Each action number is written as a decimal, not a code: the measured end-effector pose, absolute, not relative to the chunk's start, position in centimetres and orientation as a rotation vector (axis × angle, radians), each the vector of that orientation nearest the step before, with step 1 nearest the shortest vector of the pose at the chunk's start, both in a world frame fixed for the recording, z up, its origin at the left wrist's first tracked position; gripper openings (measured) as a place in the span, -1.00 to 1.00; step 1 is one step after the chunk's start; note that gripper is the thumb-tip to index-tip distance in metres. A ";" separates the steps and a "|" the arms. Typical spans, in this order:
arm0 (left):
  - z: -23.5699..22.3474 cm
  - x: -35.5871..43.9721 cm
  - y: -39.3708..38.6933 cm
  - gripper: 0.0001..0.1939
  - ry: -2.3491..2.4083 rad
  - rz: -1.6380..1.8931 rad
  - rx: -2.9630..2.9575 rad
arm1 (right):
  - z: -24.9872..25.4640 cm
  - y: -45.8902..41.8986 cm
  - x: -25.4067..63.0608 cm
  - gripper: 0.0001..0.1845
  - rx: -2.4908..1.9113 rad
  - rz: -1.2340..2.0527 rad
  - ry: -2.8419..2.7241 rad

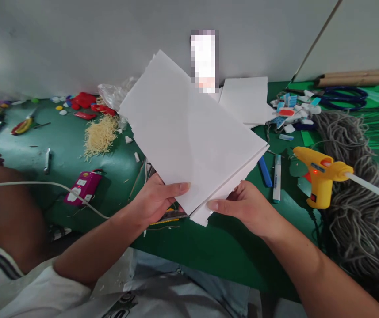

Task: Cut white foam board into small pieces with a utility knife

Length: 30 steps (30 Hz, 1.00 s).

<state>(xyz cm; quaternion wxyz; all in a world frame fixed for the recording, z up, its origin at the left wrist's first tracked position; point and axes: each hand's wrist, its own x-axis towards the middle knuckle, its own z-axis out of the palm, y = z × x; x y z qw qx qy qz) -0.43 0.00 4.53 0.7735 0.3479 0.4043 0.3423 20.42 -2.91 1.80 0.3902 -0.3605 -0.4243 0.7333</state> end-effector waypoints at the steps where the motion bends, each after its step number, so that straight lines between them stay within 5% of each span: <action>1: 4.6 -0.4 0.0 -0.67 0.876 0.745 0.759 | 1.7 -3.0 20.5 -0.74 -0.908 1.865 -1.072; 13: 4.2 -1.2 0.3 -0.71 0.949 0.799 0.863 | 2.4 -2.3 21.2 -0.64 -1.106 1.626 -1.034; 30: 4.8 -1.1 0.1 -0.59 0.914 0.742 0.812 | 2.6 -2.2 21.4 -0.68 -1.017 1.779 -1.145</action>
